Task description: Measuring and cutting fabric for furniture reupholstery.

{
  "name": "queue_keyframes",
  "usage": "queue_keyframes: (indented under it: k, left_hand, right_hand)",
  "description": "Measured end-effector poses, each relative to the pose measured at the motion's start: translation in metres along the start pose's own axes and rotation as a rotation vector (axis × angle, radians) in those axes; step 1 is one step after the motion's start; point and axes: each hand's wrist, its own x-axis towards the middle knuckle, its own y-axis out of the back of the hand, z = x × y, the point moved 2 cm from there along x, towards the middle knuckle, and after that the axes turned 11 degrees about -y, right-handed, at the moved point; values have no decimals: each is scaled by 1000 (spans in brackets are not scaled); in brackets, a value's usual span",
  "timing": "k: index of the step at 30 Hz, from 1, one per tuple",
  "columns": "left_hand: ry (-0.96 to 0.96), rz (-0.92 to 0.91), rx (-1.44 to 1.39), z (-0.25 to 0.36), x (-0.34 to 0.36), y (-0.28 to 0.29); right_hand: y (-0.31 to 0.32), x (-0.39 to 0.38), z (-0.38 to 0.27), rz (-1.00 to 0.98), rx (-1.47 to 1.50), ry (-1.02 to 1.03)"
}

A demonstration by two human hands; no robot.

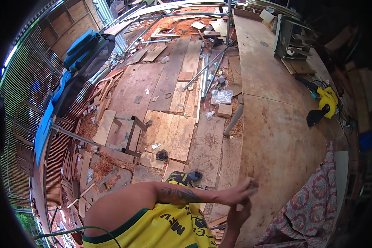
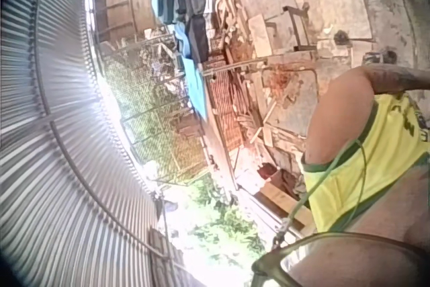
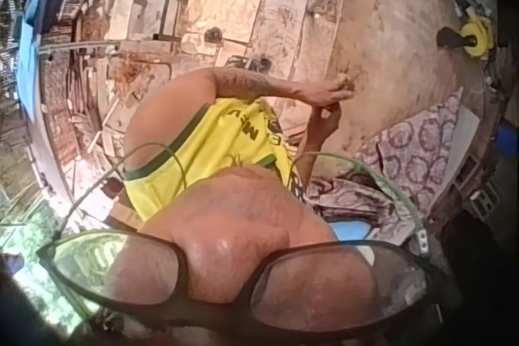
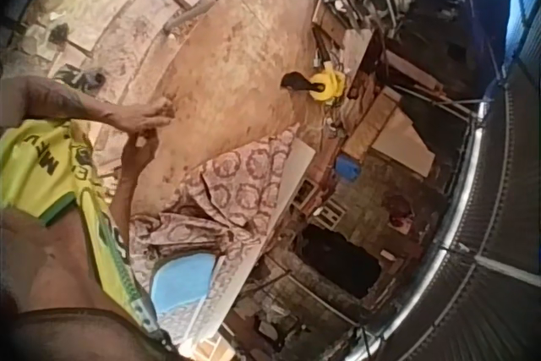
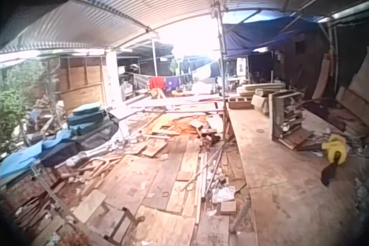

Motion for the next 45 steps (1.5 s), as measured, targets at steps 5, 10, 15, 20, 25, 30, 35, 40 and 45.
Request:
queue_keyframes:
  k: [5, 10, 15, 20, 25, 30, 35, 40, 45]
  left_hand:
    - [0, 204, -330, -14, -13, 34]
    - [510, 165, 149, -92, -60, 115]
    - [975, 38, 305, -248, -116, 146]
    - [635, -142, 511, -312, -132, 150]
    - [996, 190, 402, -285, -100, 186]
    - [1256, 624, 500, -270, -113, 195]
    - [979, 579, 277, -261, -129, 191]
    - [1046, 786, 378, -287, -143, 196]
    - [1009, 627, 126, -279, -147, 193]
  right_hand:
    - [27, 46, 82, 452, -412, 4]
    - [37, 52, 155, 838, -729, -179]
    - [37, 57, 169, 800, -664, -99]
    - [27, 63, 140, 733, -628, -92]
    - [38, 60, 152, 748, -546, -102]
    - [30, 59, 126, 697, -650, -167]
    - [38, 59, 163, 731, -567, -90]
    - [28, 63, 123, 647, -623, -199]
    - [35, 62, 156, 686, -455, -143]
